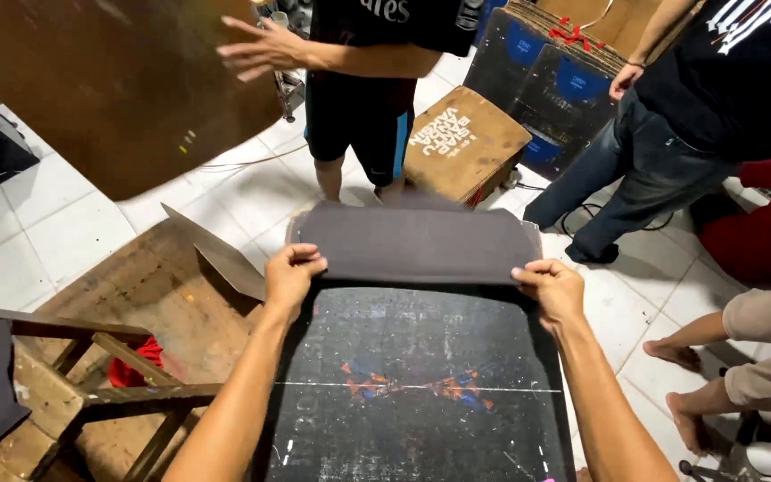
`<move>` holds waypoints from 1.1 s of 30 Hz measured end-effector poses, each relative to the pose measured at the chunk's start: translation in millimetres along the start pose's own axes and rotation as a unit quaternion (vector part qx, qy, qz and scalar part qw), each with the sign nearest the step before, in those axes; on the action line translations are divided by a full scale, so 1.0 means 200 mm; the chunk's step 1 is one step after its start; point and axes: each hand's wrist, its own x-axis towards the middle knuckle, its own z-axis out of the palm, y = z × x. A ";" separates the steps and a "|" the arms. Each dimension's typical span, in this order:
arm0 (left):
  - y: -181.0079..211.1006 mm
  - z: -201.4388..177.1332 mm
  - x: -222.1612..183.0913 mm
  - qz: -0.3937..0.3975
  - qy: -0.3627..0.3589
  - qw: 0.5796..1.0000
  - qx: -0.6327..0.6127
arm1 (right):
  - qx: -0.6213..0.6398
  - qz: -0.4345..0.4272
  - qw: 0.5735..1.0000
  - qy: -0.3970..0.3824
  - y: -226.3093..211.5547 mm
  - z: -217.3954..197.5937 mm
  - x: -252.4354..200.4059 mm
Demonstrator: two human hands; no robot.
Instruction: Placing and smoothing pre-cut fabric pieces onto a screen printing platen.
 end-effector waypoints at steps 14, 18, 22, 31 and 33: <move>0.12 -0.15 -0.24 -0.125 -0.038 0.988 0.077 | -0.132 0.046 0.989 -0.056 -0.01 -0.12 -0.21; 0.18 -0.20 -0.34 -0.120 -0.058 0.986 0.100 | -0.155 0.055 0.985 -0.059 -0.06 -0.16 -0.33; 0.17 -0.27 -0.44 -0.104 -0.070 0.982 0.137 | -0.182 0.057 0.979 -0.067 -0.08 -0.21 -0.47; 0.13 -0.35 -0.62 -0.067 -0.082 0.974 0.202 | -0.221 0.033 0.971 -0.082 0.03 -0.34 -0.61; 0.11 -0.37 -0.64 -0.064 -0.081 0.971 0.214 | -0.227 0.030 0.970 -0.085 0.04 -0.36 -0.64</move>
